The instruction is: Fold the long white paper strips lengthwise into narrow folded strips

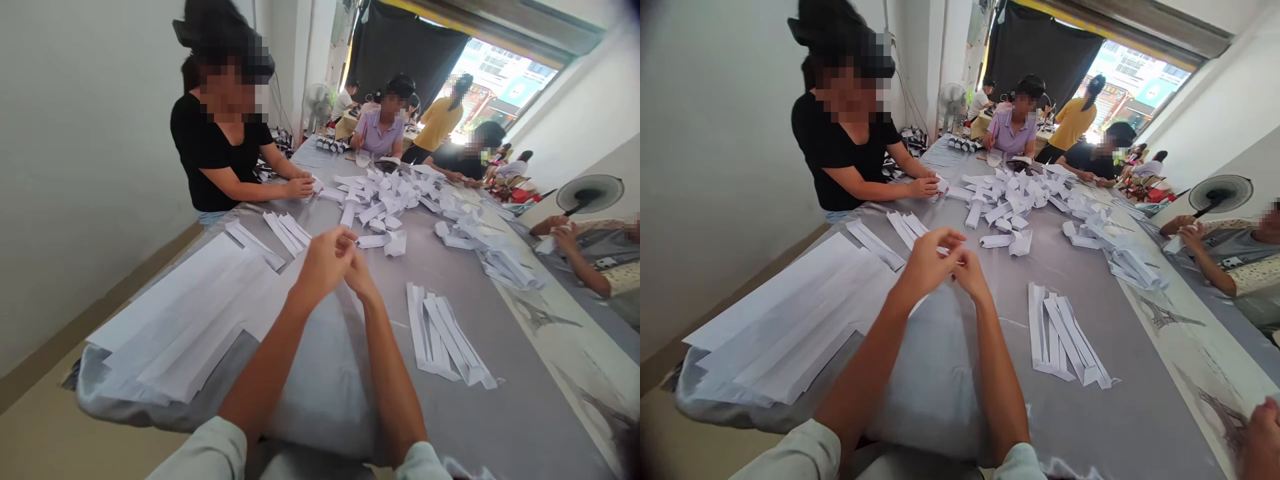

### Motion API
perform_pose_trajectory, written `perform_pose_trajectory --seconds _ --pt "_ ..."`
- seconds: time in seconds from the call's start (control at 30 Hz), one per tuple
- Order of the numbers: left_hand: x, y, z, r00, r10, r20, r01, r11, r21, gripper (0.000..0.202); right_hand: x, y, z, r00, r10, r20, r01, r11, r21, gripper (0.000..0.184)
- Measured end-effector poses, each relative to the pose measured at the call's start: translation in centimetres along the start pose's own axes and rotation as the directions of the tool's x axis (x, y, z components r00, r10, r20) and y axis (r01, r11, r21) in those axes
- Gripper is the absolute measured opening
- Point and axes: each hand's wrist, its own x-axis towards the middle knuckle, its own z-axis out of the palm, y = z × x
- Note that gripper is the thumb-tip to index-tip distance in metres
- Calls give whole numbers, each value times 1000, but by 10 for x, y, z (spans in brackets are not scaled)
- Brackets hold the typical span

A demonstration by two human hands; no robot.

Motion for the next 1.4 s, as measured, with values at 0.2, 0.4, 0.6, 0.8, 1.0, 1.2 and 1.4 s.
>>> perform_pose_trajectory --seconds 0.2,0.4,0.6,0.8,1.0,1.2,1.4 --pt "18 -39 -22 995 -55 -81 60 997 56 32 -9 -26 -44 969 3 -247 9 999 49 37" --pt "17 -39 -7 978 -166 127 179 979 -93 34 -12 -38 -49 905 -8 -426 74 988 138 42" --pt "22 -40 9 988 -136 -74 122 978 -168 28 -12 -35 -54 932 -15 -362 54 994 96 41" --pt "26 -46 12 984 -144 -101 108 948 -298 27 -15 -35 -56 957 -108 -271 89 993 -82 32" --pt "25 -33 18 991 -128 -27 105 901 -420 34 -14 -40 -40 881 -320 -348 231 934 -274 19" --pt "25 -32 15 989 -141 -42 105 875 -472 35 -14 -46 -31 885 -310 -348 272 950 -156 38" --pt "25 -38 16 959 -102 -264 -34 884 -466 40 -16 -52 -21 968 -185 -171 208 969 132 50"
